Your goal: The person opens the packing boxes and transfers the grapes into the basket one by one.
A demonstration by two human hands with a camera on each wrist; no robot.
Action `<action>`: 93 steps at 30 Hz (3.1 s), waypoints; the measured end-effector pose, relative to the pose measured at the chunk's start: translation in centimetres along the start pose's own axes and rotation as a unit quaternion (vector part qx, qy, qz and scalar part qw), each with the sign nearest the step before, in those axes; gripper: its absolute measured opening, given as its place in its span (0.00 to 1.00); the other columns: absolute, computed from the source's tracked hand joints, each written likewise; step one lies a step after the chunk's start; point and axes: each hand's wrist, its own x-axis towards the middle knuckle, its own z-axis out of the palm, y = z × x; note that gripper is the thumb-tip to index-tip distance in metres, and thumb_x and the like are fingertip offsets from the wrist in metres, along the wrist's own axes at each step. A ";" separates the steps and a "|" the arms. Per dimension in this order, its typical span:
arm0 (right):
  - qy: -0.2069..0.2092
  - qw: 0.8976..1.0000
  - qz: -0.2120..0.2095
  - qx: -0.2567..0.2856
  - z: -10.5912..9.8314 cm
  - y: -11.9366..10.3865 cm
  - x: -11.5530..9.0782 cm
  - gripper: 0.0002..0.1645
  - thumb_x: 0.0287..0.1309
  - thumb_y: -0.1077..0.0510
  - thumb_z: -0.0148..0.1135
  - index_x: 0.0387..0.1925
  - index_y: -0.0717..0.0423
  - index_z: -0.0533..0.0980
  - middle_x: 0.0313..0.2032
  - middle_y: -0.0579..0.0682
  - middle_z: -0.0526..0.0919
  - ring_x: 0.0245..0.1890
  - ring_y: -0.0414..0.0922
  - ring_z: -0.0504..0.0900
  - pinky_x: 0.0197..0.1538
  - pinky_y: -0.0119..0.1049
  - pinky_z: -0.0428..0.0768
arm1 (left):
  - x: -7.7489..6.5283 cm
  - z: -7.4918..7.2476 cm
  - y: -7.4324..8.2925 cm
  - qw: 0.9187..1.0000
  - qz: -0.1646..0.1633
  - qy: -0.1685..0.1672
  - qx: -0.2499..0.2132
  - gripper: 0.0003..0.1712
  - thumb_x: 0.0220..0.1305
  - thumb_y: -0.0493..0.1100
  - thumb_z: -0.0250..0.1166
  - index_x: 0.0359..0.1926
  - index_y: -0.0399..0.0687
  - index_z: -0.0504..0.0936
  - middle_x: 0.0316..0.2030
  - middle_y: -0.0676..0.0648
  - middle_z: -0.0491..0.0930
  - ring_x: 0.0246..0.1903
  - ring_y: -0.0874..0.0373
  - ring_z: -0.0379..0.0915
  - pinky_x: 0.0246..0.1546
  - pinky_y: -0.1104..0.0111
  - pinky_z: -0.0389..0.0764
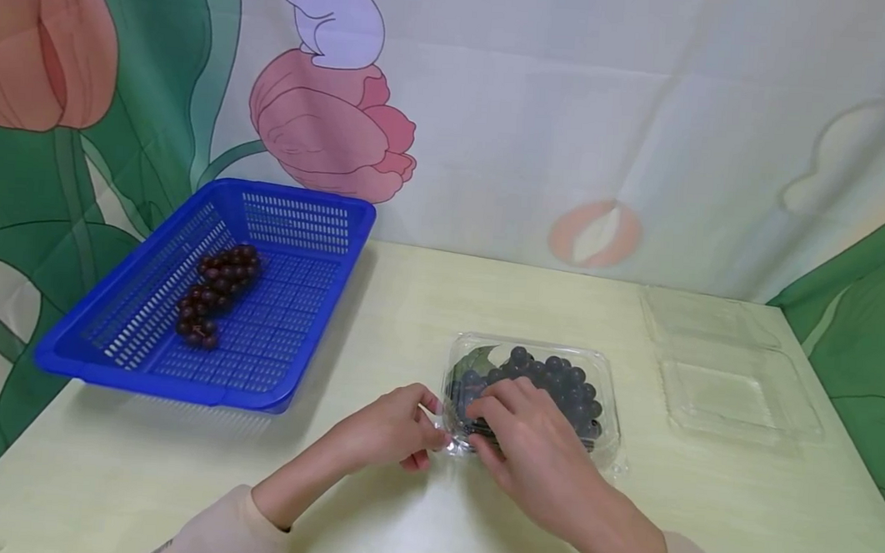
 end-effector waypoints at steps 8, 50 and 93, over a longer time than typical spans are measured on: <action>0.005 1.000 -0.018 0.008 0.6 -0.4 0.2 0.13 0.55 0.61 0.79 0.41 0.54 0.83 0.42 0.46 0.82 0.45 0.45 0.76 0.45 0.41 0.77 | 0.1 0.0 0.1 1.000 -0.005 -0.002 -0.001 0.19 0.70 0.35 0.67 0.56 0.32 0.70 0.35 0.38 0.83 0.25 0.55 0.79 0.32 0.63 0.85; 0.040 0.984 -0.101 -0.143 3.2 -0.8 0.3 0.09 0.51 0.57 0.78 0.34 0.50 0.84 0.43 0.49 0.79 0.42 0.48 0.75 0.40 0.39 0.73 | 0.1 -0.1 -1.1 0.997 0.026 -0.004 -0.065 0.22 0.68 0.32 0.63 0.59 0.28 0.67 0.34 0.36 0.82 0.24 0.55 0.80 0.32 0.62 0.85; 0.091 0.983 -0.093 -0.126 4.5 -0.8 -0.2 0.07 0.45 0.59 0.75 0.23 0.51 0.81 0.45 0.53 0.81 0.43 0.51 0.78 0.40 0.41 0.75 | 0.4 -0.9 -1.5 0.991 0.011 -0.046 -0.126 0.22 0.69 0.29 0.56 0.61 0.23 0.67 0.33 0.36 0.82 0.28 0.57 0.79 0.35 0.65 0.86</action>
